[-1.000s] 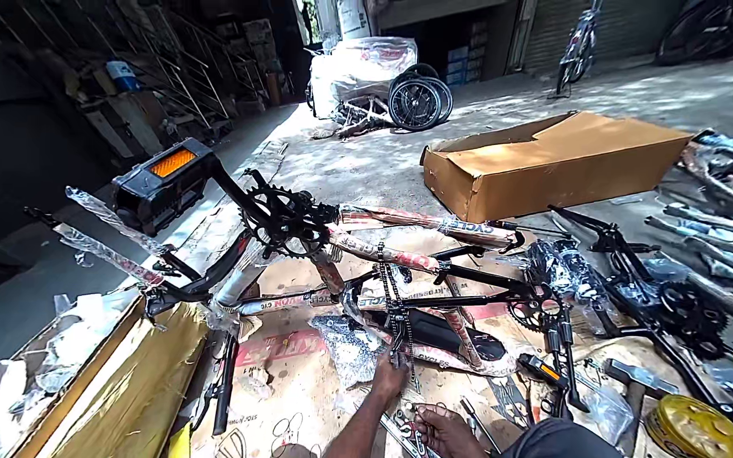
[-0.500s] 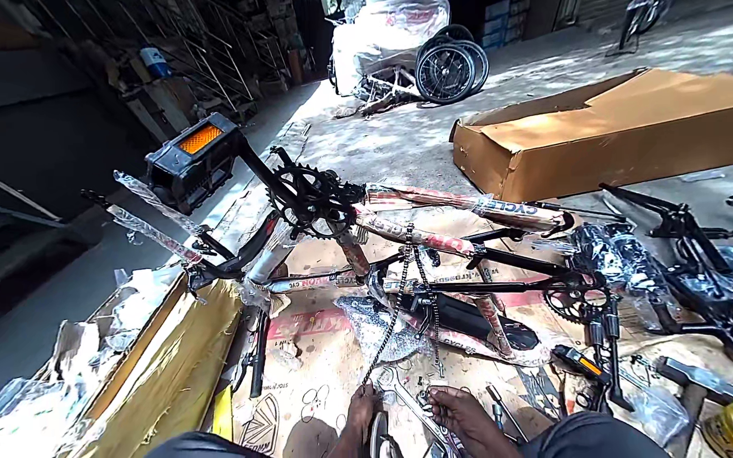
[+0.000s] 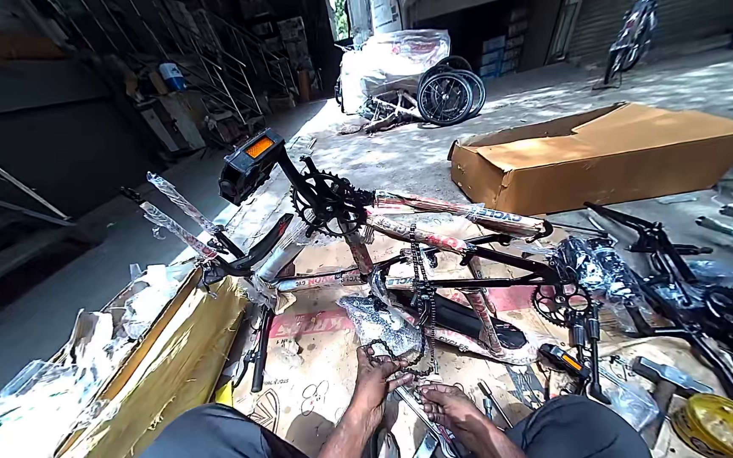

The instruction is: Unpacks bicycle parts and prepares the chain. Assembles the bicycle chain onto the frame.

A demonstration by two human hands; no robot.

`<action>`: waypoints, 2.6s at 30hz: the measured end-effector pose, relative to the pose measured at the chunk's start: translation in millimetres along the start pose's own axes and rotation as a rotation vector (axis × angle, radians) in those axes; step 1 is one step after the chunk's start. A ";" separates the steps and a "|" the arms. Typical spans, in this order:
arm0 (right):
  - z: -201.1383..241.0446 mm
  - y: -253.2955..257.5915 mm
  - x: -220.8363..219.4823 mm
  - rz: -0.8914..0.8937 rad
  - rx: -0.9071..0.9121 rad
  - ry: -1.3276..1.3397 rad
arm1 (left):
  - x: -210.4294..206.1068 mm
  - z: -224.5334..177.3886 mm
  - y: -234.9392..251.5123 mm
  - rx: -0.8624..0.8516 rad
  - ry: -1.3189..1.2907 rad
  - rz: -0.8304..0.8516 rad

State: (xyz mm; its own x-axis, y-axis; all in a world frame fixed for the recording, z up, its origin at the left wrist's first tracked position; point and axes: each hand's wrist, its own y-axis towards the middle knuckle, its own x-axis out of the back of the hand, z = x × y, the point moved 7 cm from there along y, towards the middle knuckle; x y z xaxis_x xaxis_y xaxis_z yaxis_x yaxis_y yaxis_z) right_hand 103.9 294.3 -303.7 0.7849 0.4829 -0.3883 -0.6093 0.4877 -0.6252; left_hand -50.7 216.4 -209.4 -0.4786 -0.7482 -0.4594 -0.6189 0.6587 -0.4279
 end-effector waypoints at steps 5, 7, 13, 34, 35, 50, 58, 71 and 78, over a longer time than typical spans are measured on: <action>-2.4 -4.9 -2.4 0.016 0.023 0.010 | 25.5 21.2 -10.7 -0.091 0.121 -0.078; -1.3 -5.7 -0.9 0.023 0.011 -0.010 | 30.7 27.1 -9.3 -0.127 0.231 -0.094; -2.0 -10.3 -4.4 0.035 0.000 -0.041 | 26.9 31.1 -8.5 -0.121 0.241 -0.092; -12.3 -11.0 -9.5 0.075 -0.073 -0.076 | 28.9 30.7 -6.0 -0.081 0.099 -0.181; -12.6 -10.2 -9.2 0.076 -0.071 -0.067 | 29.1 30.5 -6.0 -0.088 0.100 -0.183; -16.8 -8.6 -9.3 0.115 -0.086 -0.008 | 28.5 29.8 -4.6 -0.159 0.122 -0.198; -8.8 -7.7 -2.5 0.005 -0.047 -0.072 | 55.0 31.5 -0.6 -0.115 0.303 -0.308; -12.4 9.6 -3.9 0.165 0.078 -0.856 | 43.4 36.0 -2.4 -0.347 1.490 0.005; -9.0 8.6 0.6 0.160 0.068 -0.741 | 24.6 109.4 -5.1 -0.061 1.208 0.691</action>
State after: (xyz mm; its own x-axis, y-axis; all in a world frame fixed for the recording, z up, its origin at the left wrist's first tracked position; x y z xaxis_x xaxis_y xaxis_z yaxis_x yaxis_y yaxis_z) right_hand 100.2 292.2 -315.4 0.4204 0.9018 0.1000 -0.7340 0.4028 -0.5469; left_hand 8.8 203.3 -303.6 -0.9109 0.0980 0.4008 -0.0503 0.9378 -0.3435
